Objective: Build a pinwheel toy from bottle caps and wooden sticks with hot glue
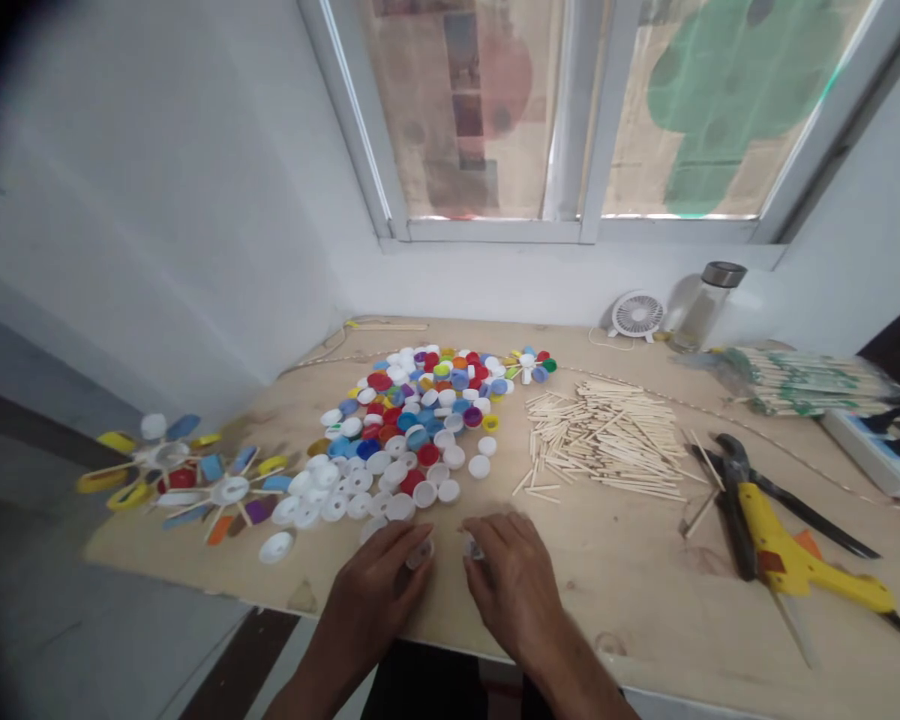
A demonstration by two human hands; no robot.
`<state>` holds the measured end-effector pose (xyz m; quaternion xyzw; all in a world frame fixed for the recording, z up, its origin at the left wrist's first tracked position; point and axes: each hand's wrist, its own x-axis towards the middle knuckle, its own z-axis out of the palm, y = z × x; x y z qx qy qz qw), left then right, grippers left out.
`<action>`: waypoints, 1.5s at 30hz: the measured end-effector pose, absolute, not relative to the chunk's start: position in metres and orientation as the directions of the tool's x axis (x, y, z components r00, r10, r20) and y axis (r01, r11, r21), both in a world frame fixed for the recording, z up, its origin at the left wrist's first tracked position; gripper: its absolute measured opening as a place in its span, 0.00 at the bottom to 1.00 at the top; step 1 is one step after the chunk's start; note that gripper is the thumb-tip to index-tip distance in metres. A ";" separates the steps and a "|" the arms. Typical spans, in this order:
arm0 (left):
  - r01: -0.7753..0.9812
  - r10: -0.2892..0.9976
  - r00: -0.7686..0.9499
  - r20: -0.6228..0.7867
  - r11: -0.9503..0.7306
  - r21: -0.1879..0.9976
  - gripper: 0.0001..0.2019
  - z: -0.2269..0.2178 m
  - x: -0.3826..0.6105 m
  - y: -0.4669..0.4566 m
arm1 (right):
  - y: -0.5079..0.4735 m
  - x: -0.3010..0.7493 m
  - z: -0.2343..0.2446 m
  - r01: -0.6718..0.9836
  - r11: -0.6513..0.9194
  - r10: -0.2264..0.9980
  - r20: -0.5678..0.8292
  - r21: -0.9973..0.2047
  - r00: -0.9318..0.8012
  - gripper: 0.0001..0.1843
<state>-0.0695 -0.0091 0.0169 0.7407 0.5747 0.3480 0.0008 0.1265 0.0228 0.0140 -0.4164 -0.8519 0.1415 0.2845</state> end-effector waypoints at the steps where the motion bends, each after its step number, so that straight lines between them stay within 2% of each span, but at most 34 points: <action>1: 0.834 0.859 0.077 0.507 -0.334 0.439 0.12 0.018 -0.072 -0.011 | 0.023 0.124 0.015 0.628 0.612 0.791 0.353 -0.481 -0.500 0.20; 4: 0.720 0.903 -0.093 0.420 -0.230 0.654 0.12 0.025 -0.083 -0.024 | 0.023 0.106 0.019 0.634 0.608 0.791 0.289 -0.478 -0.540 0.23; 6: 0.571 0.929 -0.267 0.256 -0.062 0.819 0.12 0.029 -0.090 -0.034 | 0.024 0.088 0.021 0.634 0.615 0.782 0.255 -0.470 -0.569 0.24; 8: 0.292 0.919 -0.393 0.037 0.086 0.953 0.13 0.033 -0.094 -0.044 | 0.027 0.072 0.022 0.612 0.638 0.761 0.259 -0.467 -0.595 0.24; 9: 0.120 0.902 -0.425 -0.075 0.139 0.983 0.13 0.034 -0.093 -0.048 | 0.028 0.068 0.024 0.595 0.651 0.750 0.277 -0.472 -0.601 0.24; 10: -0.059 0.884 -0.429 -0.184 0.176 0.983 0.14 0.035 -0.089 -0.050 | 0.028 0.065 0.025 0.575 0.660 0.742 0.299 -0.484 -0.600 0.23; 12: -0.371 0.848 -0.401 -0.347 0.196 0.908 0.17 0.039 -0.079 -0.052 | 0.027 0.070 0.031 0.524 0.652 0.745 0.331 -0.548 -0.580 0.21; 14: -0.571 0.820 -0.359 -0.445 0.184 0.800 0.17 0.042 -0.066 -0.049 | 0.022 0.082 0.040 0.454 0.585 0.783 0.320 -0.672 -0.534 0.17; 17: -0.700 0.822 -0.284 -0.494 0.175 0.693 0.15 0.046 -0.051 -0.041 | 0.010 0.100 0.054 0.337 0.437 0.836 0.239 -0.834 -0.493 0.15; 22: -0.763 0.865 -0.144 -0.480 0.212 0.610 0.12 0.042 -0.036 -0.033 | 0.000 0.104 0.063 0.287 0.362 0.856 0.194 -0.887 -0.478 0.12; 25: -0.706 0.881 -0.133 -0.454 0.237 0.667 0.11 0.039 -0.025 -0.035 | 0.002 0.106 0.056 0.335 0.374 0.868 0.198 -0.865 -0.456 0.10; 27: -0.581 0.891 -0.211 -0.401 0.215 0.785 0.11 0.035 -0.020 -0.039 | 0.005 0.112 0.049 0.376 0.415 0.866 0.234 -0.828 -0.442 0.10; 29: -0.291 0.895 -0.375 -0.242 0.134 0.947 0.09 0.029 -0.021 -0.044 | 0.009 0.121 0.042 0.431 0.482 0.850 0.287 -0.763 -0.441 0.12; 30: -0.067 0.889 -0.448 -0.092 0.070 0.995 0.08 0.026 -0.024 -0.045 | 0.012 0.125 0.038 0.471 0.514 0.841 0.313 -0.717 -0.442 0.12; 31: 0.193 0.876 -0.473 0.095 -0.002 0.981 0.08 0.022 -0.030 -0.046 | 0.014 0.130 0.035 0.516 0.543 0.831 0.333 -0.662 -0.446 0.13; 32: 0.448 0.854 -0.429 0.296 -0.083 0.890 0.09 0.018 -0.037 -0.045 | 0.017 0.133 0.032 0.565 0.561 0.824 0.345 -0.605 -0.449 0.13; 33: 0.649 0.824 -0.313 0.472 -0.177 0.740 0.09 0.015 -0.044 -0.044 | 0.020 0.136 0.030 0.609 0.572 0.820 0.350 -0.549 -0.453 0.12; 34: 0.791 0.800 -0.163 0.578 -0.244 0.561 0.11 0.012 -0.052 -0.041 | 0.022 0.138 0.028 0.642 0.582 0.813 0.353 -0.499 -0.463 0.12; 36: 0.920 0.777 0.022 0.630 -0.262 0.291 0.14 0.008 -0.066 -0.035 | 0.025 0.139 0.026 0.678 0.601 0.798 0.355 -0.423 -0.486 0.11; 37: 0.942 0.775 0.068 0.628 -0.258 0.217 0.15 0.006 -0.071 -0.033 | 0.026 0.139 0.025 0.686 0.608 0.792 0.355 -0.399 -0.496 0.12; 39: 0.953 0.778 0.106 0.620 -0.257 0.159 0.15 0.003 -0.077 -0.029 | 0.027 0.136 0.024 0.694 0.615 0.787 0.356 -0.374 -0.504 0.12; 45: 0.941 0.772 0.215 0.598 -0.327 0.084 0.15 -0.005 -0.097 -0.034 | 0.030 0.117 0.023 0.676 0.626 0.777 0.385 -0.390 -0.498 0.14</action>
